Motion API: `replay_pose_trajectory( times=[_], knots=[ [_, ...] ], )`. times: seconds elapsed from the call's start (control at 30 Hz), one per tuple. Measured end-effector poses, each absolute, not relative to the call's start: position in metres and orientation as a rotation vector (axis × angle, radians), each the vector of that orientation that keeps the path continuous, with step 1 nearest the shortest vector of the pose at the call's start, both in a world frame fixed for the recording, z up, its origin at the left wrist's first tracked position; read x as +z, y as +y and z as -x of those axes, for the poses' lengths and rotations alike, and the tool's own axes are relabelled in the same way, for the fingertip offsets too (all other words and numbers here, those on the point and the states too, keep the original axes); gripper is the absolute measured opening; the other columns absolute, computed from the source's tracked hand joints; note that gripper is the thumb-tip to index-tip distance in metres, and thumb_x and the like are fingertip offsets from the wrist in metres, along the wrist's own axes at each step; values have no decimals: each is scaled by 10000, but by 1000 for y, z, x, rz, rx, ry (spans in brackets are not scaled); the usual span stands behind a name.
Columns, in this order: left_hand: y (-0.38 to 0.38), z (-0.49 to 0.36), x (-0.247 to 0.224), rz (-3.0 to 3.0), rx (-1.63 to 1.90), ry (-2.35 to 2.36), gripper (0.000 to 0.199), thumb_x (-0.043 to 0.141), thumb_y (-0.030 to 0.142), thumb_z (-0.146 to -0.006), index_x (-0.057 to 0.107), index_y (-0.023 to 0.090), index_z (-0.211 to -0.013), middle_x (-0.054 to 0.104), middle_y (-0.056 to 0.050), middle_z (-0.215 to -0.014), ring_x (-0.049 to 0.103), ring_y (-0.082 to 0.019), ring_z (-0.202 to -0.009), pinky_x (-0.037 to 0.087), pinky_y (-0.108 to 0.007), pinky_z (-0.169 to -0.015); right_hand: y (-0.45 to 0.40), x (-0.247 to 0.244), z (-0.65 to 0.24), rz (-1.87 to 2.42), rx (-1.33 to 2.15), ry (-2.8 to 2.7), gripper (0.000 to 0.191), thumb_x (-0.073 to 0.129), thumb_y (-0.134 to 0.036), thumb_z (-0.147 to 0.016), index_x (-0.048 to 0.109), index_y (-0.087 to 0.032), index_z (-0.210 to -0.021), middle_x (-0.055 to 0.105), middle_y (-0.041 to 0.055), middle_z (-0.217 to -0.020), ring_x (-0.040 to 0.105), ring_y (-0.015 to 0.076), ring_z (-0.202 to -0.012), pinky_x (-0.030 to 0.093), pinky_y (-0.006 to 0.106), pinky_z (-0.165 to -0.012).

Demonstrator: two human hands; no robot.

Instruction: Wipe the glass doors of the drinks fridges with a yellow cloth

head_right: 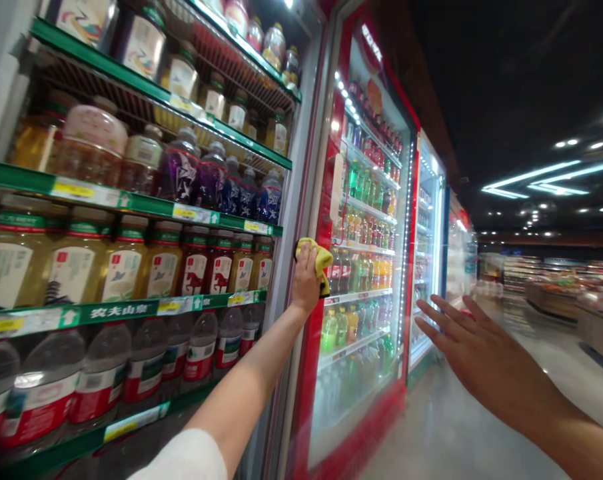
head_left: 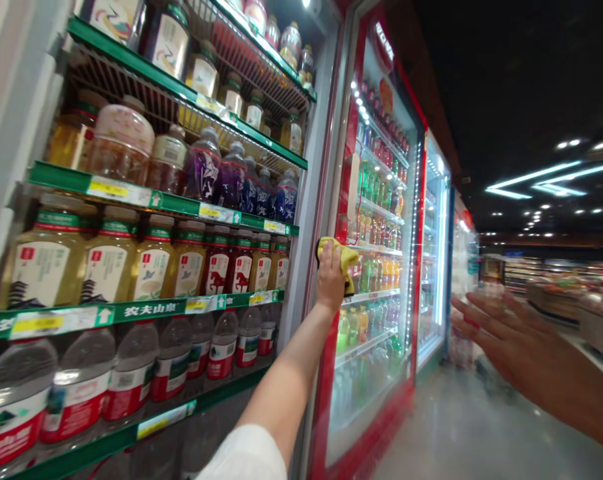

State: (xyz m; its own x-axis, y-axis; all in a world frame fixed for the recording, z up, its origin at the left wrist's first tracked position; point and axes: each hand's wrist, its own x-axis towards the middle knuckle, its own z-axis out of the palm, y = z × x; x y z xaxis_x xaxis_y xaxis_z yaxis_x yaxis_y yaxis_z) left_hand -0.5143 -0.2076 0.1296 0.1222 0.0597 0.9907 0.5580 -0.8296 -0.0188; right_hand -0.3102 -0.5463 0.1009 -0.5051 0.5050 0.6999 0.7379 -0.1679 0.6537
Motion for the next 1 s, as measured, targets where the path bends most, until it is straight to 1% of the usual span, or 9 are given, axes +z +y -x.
replay_pose_trajectory(
  times=[0.07,0.17,0.23,0.3,0.4,0.5,0.73,0.87,1.0],
  knots=[
    [-203,517,173,1982,-1856,-656,663,451,33,-925,373,191,-1564,309,-101,-1691,148,-218,-1595,210,-469,-1316,-545,100,307,1427,-1767,-1917,507,441,-71,-899,667,-247,-1317,622,77,-1465,556,299,-1366,287,604,-1226],
    [-190,521,220,1980,-1914,-747,583,443,74,-946,444,176,-1520,360,-134,-1664,188,-270,-1591,222,-548,-1295,-545,100,305,1438,-1786,-1931,515,455,-68,-900,654,-246,-1341,599,82,-1491,539,295,-1384,275,592,-1230],
    [-181,523,232,2002,-1920,-785,581,484,110,-940,453,178,-1516,407,-159,-1633,247,-304,-1574,268,-578,-1267,-545,101,307,1437,-1792,-1933,514,460,-82,-905,643,-247,-1357,587,75,-1505,530,291,-1394,275,576,-1231],
    [-175,523,229,2034,-1899,-783,630,543,124,-910,439,178,-1529,421,-169,-1622,293,-313,-1558,298,-557,-1257,-546,102,309,1425,-1806,-1938,496,460,-108,-915,646,-243,-1355,585,71,-1506,535,298,-1388,271,576,-1228],
    [-171,523,207,2071,-1851,-748,701,587,104,-866,420,168,-1544,383,-163,-1647,292,-301,-1559,276,-503,-1276,-546,103,312,1391,-1815,-1947,453,455,-158,-933,675,-237,-1321,604,78,-1485,559,326,-1360,281,602,-1209],
    [-173,528,177,2099,-1810,-728,722,573,84,-857,407,178,-1553,355,-151,-1664,283,-282,-1563,265,-479,-1283,-547,104,313,1394,-1806,-1957,438,441,-184,-946,698,-236,-1297,620,90,-1465,576,353,-1337,306,636,-1184],
    [-183,546,85,2187,-1726,-757,788,531,37,-830,350,202,-1579,316,-139,-1683,263,-271,-1570,286,-518,-1272,-554,103,319,1473,-1790,-1945,459,404,-188,-973,667,-174,-1348,576,142,-1502,523,375,-1390,325,655,-1183],
    [-193,554,26,2254,-1682,-808,845,521,17,-812,301,220,-1602,278,-135,-1697,213,-272,-1581,276,-541,-1272,-556,95,329,1547,-1723,-1942,427,387,-227,-993,710,-175,-1266,617,146,-1455,531,364,-1384,313,642,-1202],
    [-207,566,-31,2316,-1651,-873,913,512,-4,-789,240,244,-1624,253,-133,-1703,191,-278,-1579,291,-563,-1258,-560,84,342,1544,-1635,-1970,421,380,-214,-987,737,-170,-1204,650,149,-1413,550,353,-1369,308,627,-1212]
  ],
)
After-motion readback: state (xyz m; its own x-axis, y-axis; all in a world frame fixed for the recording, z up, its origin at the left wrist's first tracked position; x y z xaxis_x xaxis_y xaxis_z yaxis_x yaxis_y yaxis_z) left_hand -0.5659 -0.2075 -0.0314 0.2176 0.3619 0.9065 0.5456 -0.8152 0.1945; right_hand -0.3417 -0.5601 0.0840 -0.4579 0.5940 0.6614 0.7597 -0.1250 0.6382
